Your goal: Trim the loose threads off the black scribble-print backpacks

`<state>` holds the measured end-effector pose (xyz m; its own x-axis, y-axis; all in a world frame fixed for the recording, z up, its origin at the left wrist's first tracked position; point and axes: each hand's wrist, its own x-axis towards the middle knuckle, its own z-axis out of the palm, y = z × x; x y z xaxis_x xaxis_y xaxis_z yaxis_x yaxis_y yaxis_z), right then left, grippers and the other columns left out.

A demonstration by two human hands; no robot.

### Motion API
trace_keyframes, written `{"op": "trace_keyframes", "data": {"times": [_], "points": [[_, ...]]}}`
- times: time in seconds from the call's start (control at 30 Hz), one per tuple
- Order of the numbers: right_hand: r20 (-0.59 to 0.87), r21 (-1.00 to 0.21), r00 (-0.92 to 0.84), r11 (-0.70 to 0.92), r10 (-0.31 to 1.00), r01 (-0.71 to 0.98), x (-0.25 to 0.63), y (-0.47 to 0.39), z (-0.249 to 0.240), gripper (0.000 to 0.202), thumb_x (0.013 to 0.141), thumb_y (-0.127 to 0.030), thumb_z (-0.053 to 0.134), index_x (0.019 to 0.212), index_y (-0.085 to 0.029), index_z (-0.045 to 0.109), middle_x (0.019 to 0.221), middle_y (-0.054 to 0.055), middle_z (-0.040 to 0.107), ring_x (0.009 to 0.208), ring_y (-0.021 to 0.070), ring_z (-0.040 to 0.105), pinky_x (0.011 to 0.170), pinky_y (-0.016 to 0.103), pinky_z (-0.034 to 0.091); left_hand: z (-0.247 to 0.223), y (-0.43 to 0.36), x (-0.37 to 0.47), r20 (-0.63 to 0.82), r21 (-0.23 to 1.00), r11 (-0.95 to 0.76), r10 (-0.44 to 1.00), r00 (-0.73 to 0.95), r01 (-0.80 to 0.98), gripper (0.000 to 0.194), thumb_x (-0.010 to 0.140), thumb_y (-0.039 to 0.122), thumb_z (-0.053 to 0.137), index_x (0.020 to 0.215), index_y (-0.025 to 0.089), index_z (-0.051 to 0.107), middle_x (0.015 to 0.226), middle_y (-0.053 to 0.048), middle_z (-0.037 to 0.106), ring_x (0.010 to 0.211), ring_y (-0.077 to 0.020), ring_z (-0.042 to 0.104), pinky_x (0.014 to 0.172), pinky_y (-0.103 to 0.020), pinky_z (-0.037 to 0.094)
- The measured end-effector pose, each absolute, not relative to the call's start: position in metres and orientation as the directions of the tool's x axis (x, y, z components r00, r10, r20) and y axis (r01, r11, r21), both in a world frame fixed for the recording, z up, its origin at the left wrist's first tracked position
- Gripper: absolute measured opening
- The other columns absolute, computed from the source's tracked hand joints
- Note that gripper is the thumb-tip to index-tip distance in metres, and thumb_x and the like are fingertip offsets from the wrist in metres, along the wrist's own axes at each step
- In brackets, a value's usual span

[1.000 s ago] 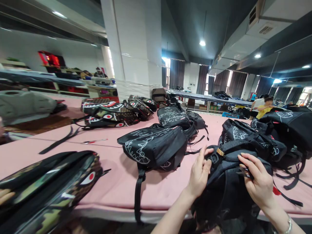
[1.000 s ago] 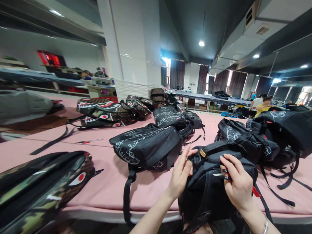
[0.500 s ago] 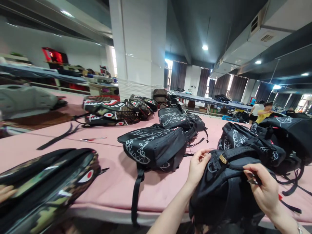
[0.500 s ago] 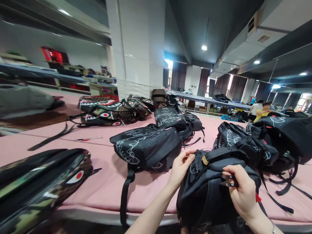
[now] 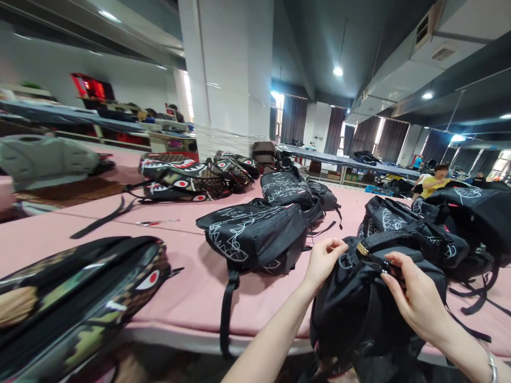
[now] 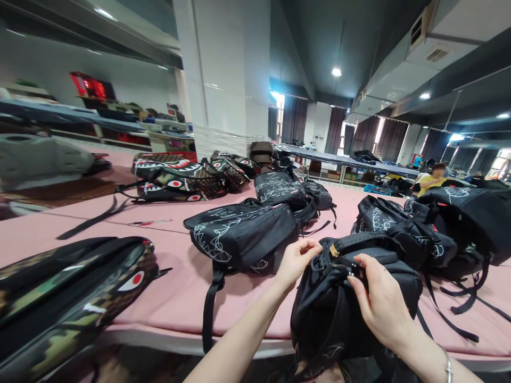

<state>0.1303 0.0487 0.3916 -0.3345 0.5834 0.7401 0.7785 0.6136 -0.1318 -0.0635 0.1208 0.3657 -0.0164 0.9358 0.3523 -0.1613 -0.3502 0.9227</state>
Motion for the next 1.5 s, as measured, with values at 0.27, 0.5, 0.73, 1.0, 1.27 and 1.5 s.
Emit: {"op": "trace_keyframes", "data": {"times": [0.27,0.5,0.73,1.0,1.27,1.5], "points": [[0.713,0.230,-0.528,0.558,0.461,0.798,0.114,0.049,0.412,0.024,0.092,-0.034,0.042,0.093,-0.017,0.057,0.069,0.002,0.059,0.056,0.0130,0.054,0.052,0.024,0.035,0.374,0.112,-0.064,0.406,0.909,-0.406,0.914,-0.023,-0.095,0.016,0.075,0.025,0.053,0.063,0.015,0.051,0.060,0.002,0.052,0.058,-0.0104,0.048,0.058,-0.023,0.038],[0.519,0.364,-0.622,0.506,0.587,0.782,0.102,0.034,0.433,0.016,0.086,-0.029,0.047,0.076,-0.020,0.054,0.058,-0.001,0.051,0.046,0.0117,0.045,0.044,0.025,0.020,0.376,0.093,-0.059,0.406,0.885,-0.423,0.906,-0.121,-0.196,0.022,0.077,0.034,0.055,0.066,0.016,0.051,0.062,0.002,0.055,0.061,-0.0112,0.051,0.063,-0.024,0.042],[0.405,0.024,-0.595,0.643,0.694,0.766,0.113,0.041,0.445,0.013,0.087,-0.029,0.046,0.082,-0.018,0.053,0.070,0.002,0.059,0.057,0.0135,0.052,0.052,0.022,0.033,0.368,0.082,-0.066,0.373,0.918,-0.362,0.927,0.040,-0.160,0.025,0.075,0.037,0.059,0.089,0.016,0.063,0.090,-0.005,0.064,0.082,-0.0164,0.057,0.070,-0.026,0.045],[0.258,-0.162,-0.621,0.666,0.740,0.728,0.117,0.057,0.470,0.011,0.081,-0.030,0.055,0.081,-0.018,0.055,0.068,-0.001,0.061,0.057,0.0126,0.054,0.054,0.021,0.037,0.370,0.091,-0.061,0.448,0.894,-0.448,0.894,0.007,-0.019,0.015,0.070,0.026,0.060,0.061,0.014,0.058,0.072,-0.002,0.059,0.072,-0.0147,0.053,0.067,-0.025,0.041],[0.114,0.027,-0.668,0.670,0.735,0.742,0.100,0.069,0.492,0.005,0.075,-0.023,0.059,0.074,-0.019,0.057,0.064,0.000,0.061,0.056,0.0135,0.054,0.052,0.022,0.032,0.369,0.090,-0.055,0.521,0.852,-0.513,0.850,-0.078,0.101,0.014,0.074,0.023,0.053,0.062,0.016,0.055,0.073,-0.002,0.057,0.076,-0.0158,0.053,0.069,-0.026,0.041],[0.121,0.119,-0.640,0.629,0.759,0.768,0.096,0.071,0.492,0.004,0.076,-0.022,0.057,0.072,-0.020,0.056,0.063,-0.001,0.059,0.056,0.0132,0.052,0.051,0.022,0.029,0.370,0.093,-0.049,0.554,0.832,-0.550,0.829,-0.068,0.078,0.015,0.074,0.022,0.051,0.060,0.017,0.051,0.072,-0.002,0.056,0.076,-0.0162,0.052,0.070,-0.027,0.040]]}}
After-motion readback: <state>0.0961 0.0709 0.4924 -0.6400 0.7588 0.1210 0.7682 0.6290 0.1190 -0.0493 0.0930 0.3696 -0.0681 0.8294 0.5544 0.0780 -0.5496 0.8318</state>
